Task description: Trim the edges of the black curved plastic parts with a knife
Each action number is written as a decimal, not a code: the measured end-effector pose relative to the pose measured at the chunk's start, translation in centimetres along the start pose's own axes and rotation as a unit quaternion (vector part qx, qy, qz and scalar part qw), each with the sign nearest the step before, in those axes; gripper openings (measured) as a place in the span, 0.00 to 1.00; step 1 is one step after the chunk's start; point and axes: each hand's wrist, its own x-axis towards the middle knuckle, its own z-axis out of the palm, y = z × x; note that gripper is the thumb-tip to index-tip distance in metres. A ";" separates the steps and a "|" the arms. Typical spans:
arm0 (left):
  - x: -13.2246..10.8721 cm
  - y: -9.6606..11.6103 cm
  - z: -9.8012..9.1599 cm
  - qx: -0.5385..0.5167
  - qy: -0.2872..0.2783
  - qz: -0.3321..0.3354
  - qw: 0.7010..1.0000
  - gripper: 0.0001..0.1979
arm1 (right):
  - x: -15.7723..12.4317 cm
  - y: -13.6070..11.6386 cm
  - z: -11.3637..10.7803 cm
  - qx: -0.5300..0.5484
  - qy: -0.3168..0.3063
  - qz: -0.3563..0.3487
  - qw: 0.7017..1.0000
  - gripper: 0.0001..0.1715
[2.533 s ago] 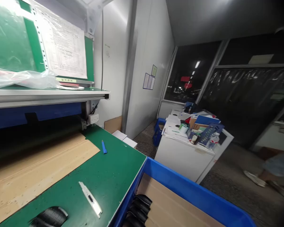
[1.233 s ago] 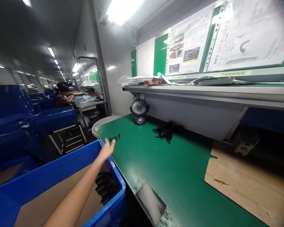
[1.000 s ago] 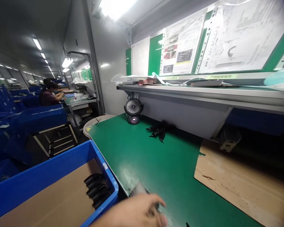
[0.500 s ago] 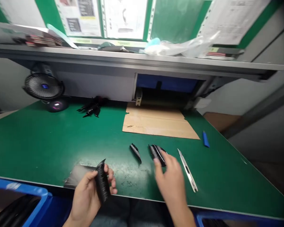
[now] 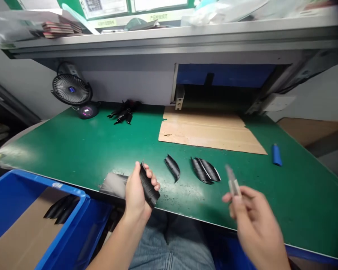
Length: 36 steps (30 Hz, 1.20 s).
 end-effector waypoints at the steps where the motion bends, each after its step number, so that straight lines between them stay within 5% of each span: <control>1: -0.1 0.0 0.1 -0.002 -0.003 0.001 1.000 0.13 | -1.4 -1.5 0.5 0.049 -0.052 -0.066 0.995 0.23; 5: -0.7 0.0 0.4 -0.001 -0.001 0.024 1.000 0.16 | -4.9 -5.9 2.7 0.123 -0.181 -0.219 0.951 0.22; 22: -1.5 0.3 0.3 0.047 -0.028 0.081 0.995 0.18 | -4.4 -7.4 3.5 0.139 -0.297 -0.163 0.931 0.17; 36: -2.2 -0.1 0.3 0.062 -0.028 0.107 0.992 0.21 | -4.9 -7.7 4.2 -0.003 -0.186 -0.217 0.958 0.15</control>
